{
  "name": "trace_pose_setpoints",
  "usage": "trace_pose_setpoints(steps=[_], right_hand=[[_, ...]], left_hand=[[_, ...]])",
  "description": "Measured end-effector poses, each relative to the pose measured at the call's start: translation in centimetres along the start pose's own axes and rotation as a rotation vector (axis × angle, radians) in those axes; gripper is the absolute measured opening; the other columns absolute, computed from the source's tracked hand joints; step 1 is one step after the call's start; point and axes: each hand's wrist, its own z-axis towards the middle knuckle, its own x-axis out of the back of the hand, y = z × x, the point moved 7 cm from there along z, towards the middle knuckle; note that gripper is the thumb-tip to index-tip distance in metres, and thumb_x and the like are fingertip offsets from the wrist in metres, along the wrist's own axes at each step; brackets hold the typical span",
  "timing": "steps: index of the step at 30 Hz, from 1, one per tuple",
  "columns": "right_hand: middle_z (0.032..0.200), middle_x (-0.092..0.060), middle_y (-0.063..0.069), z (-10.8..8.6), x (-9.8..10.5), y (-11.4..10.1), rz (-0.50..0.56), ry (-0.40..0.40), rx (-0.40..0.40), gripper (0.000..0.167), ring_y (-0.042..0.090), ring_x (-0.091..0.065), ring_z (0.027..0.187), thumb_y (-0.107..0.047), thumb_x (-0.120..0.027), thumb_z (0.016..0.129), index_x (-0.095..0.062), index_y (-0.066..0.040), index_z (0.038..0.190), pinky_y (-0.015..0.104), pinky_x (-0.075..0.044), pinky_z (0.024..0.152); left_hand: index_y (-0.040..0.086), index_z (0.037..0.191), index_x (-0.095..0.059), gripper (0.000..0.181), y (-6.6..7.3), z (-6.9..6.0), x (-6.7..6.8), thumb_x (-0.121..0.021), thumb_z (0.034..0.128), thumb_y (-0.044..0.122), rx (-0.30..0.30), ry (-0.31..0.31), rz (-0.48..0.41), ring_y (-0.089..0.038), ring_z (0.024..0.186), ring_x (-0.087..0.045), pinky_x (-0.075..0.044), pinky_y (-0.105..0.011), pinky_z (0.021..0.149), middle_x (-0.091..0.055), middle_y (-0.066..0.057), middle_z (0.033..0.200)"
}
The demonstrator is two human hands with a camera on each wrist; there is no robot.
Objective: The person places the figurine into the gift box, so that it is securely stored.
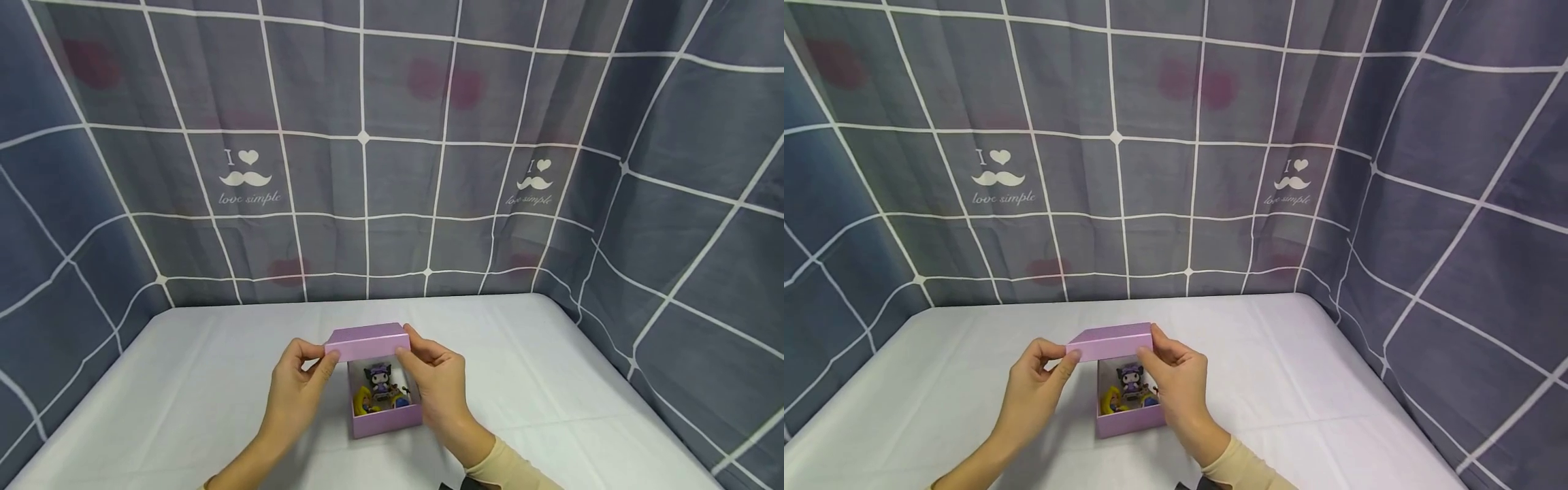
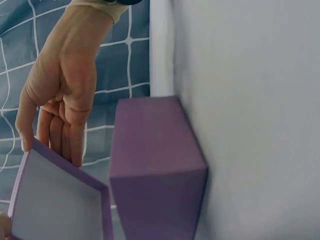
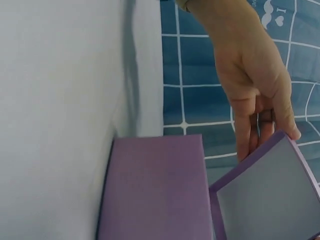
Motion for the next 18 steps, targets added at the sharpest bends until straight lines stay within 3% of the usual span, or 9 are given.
trace_pose_setpoints(steps=[3,5,12,18], right_hand=[[0.126,-0.061,0.021,0.0,0.5,0.2,0.018,-0.016,-0.014,0.035,0.026,-0.059,0.119,0.006,-0.077,0.077,-0.066,0.014,0.11,0.032,-0.049,0.093],[0.127,-0.059,0.024,-0.1,1.0,0.4,0.033,-0.026,-0.031,0.036,0.027,-0.058,0.119,0.01,-0.076,0.076,-0.064,0.017,0.109,0.032,-0.05,0.092],[0.126,-0.06,0.024,-0.5,2.3,1.1,0.042,-0.038,-0.105,0.038,0.029,-0.058,0.119,0.021,-0.071,0.071,-0.062,0.021,0.107,0.033,-0.05,0.091],[0.123,-0.063,0.021,-0.8,3.5,1.7,-0.069,-0.059,-0.164,0.037,0.029,-0.056,0.121,0.022,-0.071,0.068,-0.067,0.016,0.104,0.03,-0.048,0.094]], left_hand=[[-0.005,0.089,-0.053,0.019,-0.1,-0.5,-0.4,-0.071,0.086,-0.001,-0.006,-0.023,-0.063,-0.015,0.099,-0.065,-0.05,-0.029,0.09,-0.055,-0.016,0.101],[-0.006,0.087,-0.053,0.019,-0.2,-0.8,-0.6,-0.071,0.0839,-0.006,-0.01,-0.038,-0.085,-0.022,0.117,-0.058,-0.049,-0.03,0.092,-0.053,-0.017,0.101],[-0.002,0.084,-0.056,0.021,-0.5,-1.7,-1.1,-0.074,0.078,-0.011,-0.006,-0.07,-0.036,-0.026,0.119,-0.057,-0.049,-0.029,0.092,-0.054,-0.014,0.1],[0.004,0.079,-0.058,0.024,-1.4,-2.7,-1.5,-0.079,0.0744,-0.006,0.036,-0.083,0.039,-0.025,0.118,-0.059,-0.05,-0.029,0.091,-0.057,-0.008,0.097]])
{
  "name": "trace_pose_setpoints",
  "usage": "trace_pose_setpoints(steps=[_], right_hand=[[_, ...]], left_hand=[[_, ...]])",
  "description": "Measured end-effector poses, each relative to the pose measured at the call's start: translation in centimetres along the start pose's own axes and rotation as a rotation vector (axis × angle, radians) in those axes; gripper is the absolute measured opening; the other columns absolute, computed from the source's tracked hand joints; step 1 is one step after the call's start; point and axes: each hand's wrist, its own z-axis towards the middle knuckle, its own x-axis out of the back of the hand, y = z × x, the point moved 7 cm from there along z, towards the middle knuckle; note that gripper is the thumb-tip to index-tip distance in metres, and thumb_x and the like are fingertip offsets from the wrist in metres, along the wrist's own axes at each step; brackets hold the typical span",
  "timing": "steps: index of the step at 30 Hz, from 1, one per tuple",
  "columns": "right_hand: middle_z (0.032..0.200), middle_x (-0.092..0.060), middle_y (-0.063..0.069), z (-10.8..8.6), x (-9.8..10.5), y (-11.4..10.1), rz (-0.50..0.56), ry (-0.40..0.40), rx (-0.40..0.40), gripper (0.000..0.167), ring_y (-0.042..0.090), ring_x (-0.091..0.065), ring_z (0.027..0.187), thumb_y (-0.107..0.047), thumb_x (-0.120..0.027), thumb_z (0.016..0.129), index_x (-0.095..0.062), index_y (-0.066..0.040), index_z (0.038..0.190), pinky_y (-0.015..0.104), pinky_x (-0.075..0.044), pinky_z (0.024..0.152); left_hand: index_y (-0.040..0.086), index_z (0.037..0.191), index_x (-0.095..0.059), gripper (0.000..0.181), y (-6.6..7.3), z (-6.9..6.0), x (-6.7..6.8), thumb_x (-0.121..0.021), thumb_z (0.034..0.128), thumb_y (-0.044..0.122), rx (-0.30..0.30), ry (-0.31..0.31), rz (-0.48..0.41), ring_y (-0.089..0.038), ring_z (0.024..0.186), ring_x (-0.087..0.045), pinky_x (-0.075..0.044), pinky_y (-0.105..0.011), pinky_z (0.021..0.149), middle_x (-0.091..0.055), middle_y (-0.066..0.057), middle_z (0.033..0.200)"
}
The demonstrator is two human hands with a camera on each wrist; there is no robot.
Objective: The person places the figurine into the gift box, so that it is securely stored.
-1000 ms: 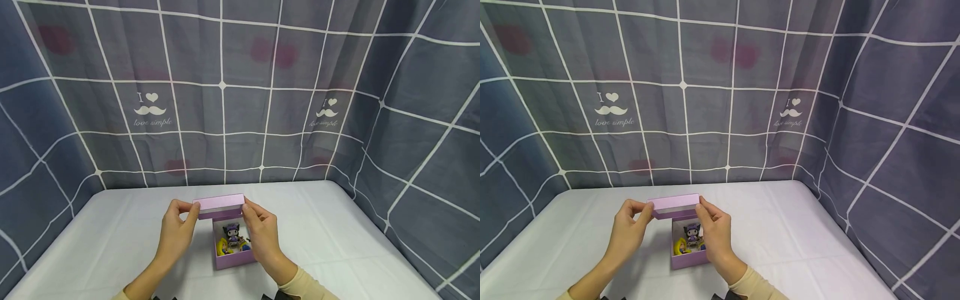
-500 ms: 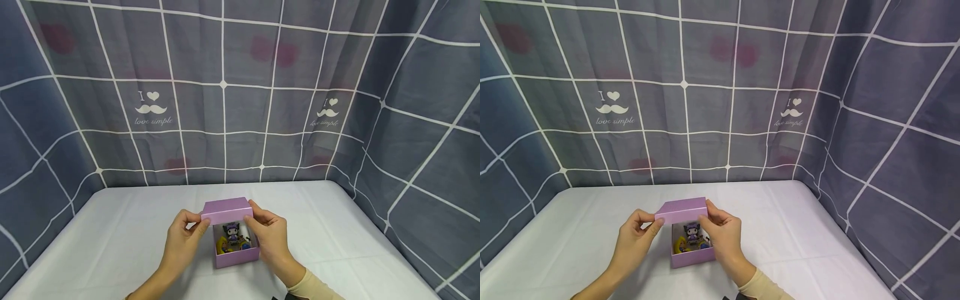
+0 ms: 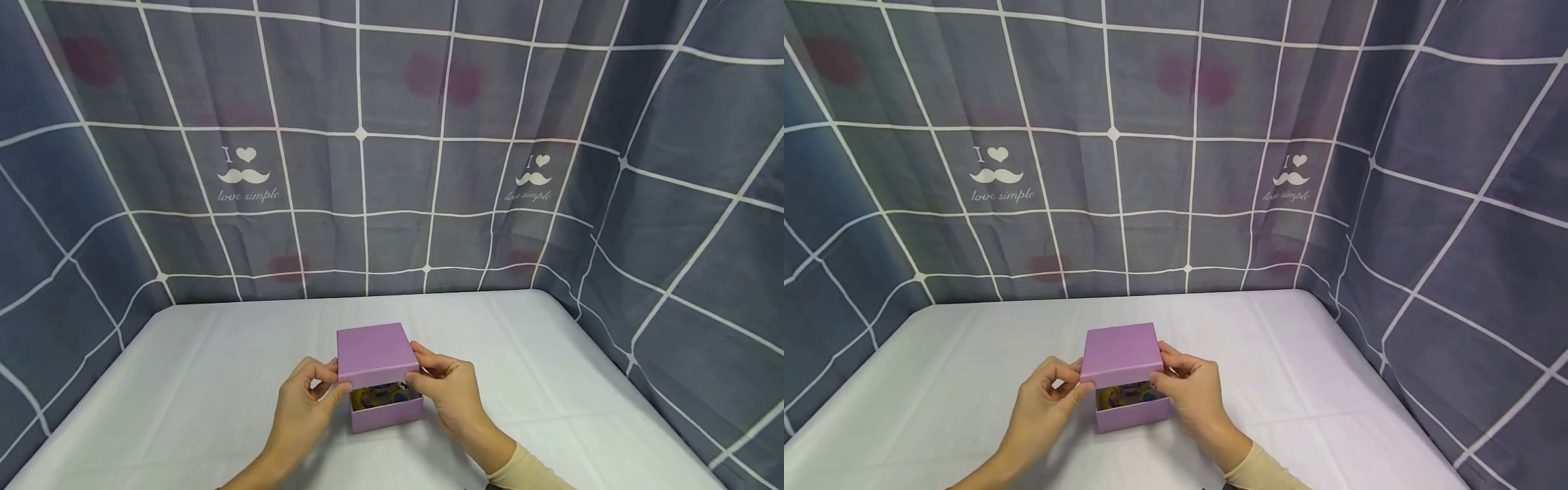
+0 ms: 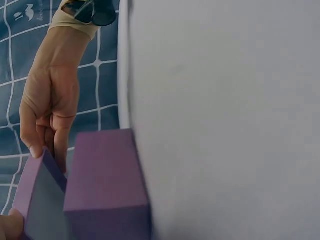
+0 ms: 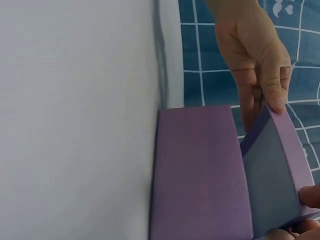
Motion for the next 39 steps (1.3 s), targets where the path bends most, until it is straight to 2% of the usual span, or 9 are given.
trace_pose_setpoints(steps=[6,9,14,24,31,39], right_hand=[[0.122,-0.063,0.021,-0.8,0.8,0.4,-0.085,-0.014,-0.049,0.035,0.031,-0.058,0.119,0.021,-0.073,0.066,-0.069,0.015,0.1,0.028,-0.049,0.093],[0.123,-0.063,0.021,-0.9,1.0,0.7,-0.094,-0.021,-0.071,0.035,0.031,-0.058,0.119,0.021,-0.074,0.065,-0.068,0.015,0.099,0.028,-0.049,0.092],[0.121,-0.064,0.021,-0.8,1.2,1.9,-0.126,-0.048,-0.098,0.033,0.031,-0.058,0.118,0.02,-0.074,0.064,-0.069,0.015,0.096,0.029,-0.05,0.091],[0.123,-0.063,0.021,-1.1,1.2,3.0,-0.166,-0.09,-0.112,0.03,0.032,-0.057,0.119,0.021,-0.073,0.064,-0.07,0.013,0.093,0.03,-0.051,0.09],[0.124,-0.062,0.021,-1.3,1.4,3.2,-0.168,-0.084,-0.125,0.029,0.033,-0.056,0.12,0.021,-0.074,0.064,-0.069,0.013,0.091,0.029,-0.051,0.09],[0.126,-0.062,0.017,-1.8,1.5,3.9,-0.217,-0.091,-0.14,0.03,0.034,-0.056,0.12,0.02,-0.076,0.064,-0.07,0.01,0.092,0.026,-0.051,0.089]], left_hand=[[0.006,0.076,-0.057,0.029,-1.1,-1.1,-0.6,-0.083,0.0692,-0.006,0.085,-0.031,0.024,-0.023,0.115,-0.06,-0.051,-0.03,0.09,-0.057,-0.006,0.094],[0.004,0.075,-0.057,0.03,-1.3,-1.2,-0.7,-0.084,0.0672,-0.007,0.107,-0.039,0.041,-0.023,0.114,-0.061,-0.051,-0.028,0.09,-0.058,-0.006,0.094],[0.003,0.073,-0.056,0.031,-1.5,-1.1,-0.5,-0.084,0.0662,-0.008,0.128,-0.066,0.124,-0.026,0.114,-0.061,-0.052,-0.026,0.089,-0.058,-0.005,0.096],[0.005,0.072,-0.056,0.031,-2.3,-1.4,-0.6,-0.084,0.066,-0.007,0.119,-0.141,0.274,-0.032,0.11,-0.062,-0.054,-0.027,0.084,-0.058,-0.003,0.092],[0.005,0.071,-0.056,0.031,-2.2,-1.0,-0.8,-0.084,0.0666,-0.008,0.115,-0.191,0.287,-0.036,0.111,-0.061,-0.054,-0.026,0.083,-0.056,-0.004,0.09],[0.005,0.071,-0.057,0.03,-2.9,-1.1,-0.7,-0.085,0.0663,-0.005,0.125,-0.244,0.284,-0.04,0.111,-0.06,-0.054,-0.024,0.082,-0.057,-0.005,0.089]])
